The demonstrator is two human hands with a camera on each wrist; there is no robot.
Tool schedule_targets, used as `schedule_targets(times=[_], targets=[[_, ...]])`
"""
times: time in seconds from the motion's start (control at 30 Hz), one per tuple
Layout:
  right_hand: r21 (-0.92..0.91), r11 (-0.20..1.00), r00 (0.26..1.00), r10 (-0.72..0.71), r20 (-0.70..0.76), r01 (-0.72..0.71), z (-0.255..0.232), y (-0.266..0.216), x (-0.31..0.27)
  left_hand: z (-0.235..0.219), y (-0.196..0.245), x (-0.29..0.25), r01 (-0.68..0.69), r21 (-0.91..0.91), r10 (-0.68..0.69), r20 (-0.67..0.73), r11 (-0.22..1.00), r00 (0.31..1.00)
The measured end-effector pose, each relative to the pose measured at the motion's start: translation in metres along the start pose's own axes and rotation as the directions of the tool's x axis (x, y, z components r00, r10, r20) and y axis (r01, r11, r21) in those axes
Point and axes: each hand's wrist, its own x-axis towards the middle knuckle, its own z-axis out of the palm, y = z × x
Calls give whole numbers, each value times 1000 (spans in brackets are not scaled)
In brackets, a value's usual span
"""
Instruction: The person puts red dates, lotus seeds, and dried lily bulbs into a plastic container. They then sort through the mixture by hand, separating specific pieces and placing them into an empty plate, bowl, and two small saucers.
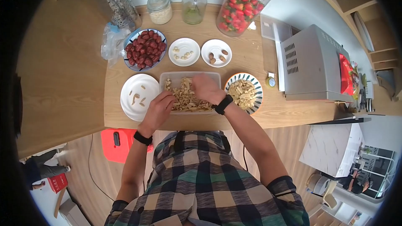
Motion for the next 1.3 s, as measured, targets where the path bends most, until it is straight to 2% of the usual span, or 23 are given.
schedule_targets(times=[0.03,0.1,0.23,0.33,0.4,0.43,0.5,0.53,0.6,0.63,0.7,0.83,0.9,1.0,1.03,1.1,1.13,1.2,1.27,1.3], targets=[[3,1000,1000,-1,-1,1,-1,0,-3,0,0,-1,38,-6,-38,8,999,999],[46,997,984,-50,-172,59,0,1,-9,0,0,-2,79,-5,-79,18,997,997],[51,996,986,-58,-157,67,3,11,-9,2,1,-2,60,-4,-60,-3,998,998],[89,987,961,-110,-253,136,1,11,-17,2,0,-1,48,4,-48,4,999,999],[288,949,957,-39,-288,125,-17,-4,-34,1,2,-1,53,13,-53,14,999,998],[289,949,956,-36,-290,124,-25,-7,-44,0,3,-1,53,24,-53,16,998,998],[662,750,939,217,-266,14,-38,-5,-69,2,3,-1,49,29,-50,19,998,999],[660,751,938,222,-266,9,-43,2,-80,3,2,-1,62,29,-62,16,998,998],[721,691,867,391,-308,-55,-53,20,-103,4,1,-2,72,24,-73,16,997,997],[720,691,864,397,-311,-58,-54,33,-111,3,2,-1,106,8,-106,12,994,994],[746,656,781,523,-340,-114,-49,63,-125,4,5,0,133,-18,-133,14,991,991],[730,665,752,561,-346,-160,-45,90,-140,5,7,3,157,-6,-157,-12,988,988],[412,871,684,472,-556,-266,-39,101,-140,5,7,4,160,-3,-160,-25,987,987],[424,873,664,466,-585,-239,-42,99,-141,5,6,3,139,16,-138,-31,990,990],[429,872,666,467,-582,-236,-45,90,-140,4,7,3,162,4,-162,-16,987,987],[484,855,779,428,-457,-186,-50,65,-135,4,8,3,183,-3,-183,4,983,983],[489,853,778,431,-458,-184,-46,55,-130,4,9,4,183,5,-183,10,983,983],[374,926,889,213,-406,-51,-35,37,-122,3,9,5,180,16,-180,20,984,983],[327,943,910,191,-369,-66,-18,33,-111,1,8,6,167,55,-172,131,985,976],[273,959,930,169,-328,-78,-10,33,-106,-2,8,8,168,61,-175,134,984,975]])
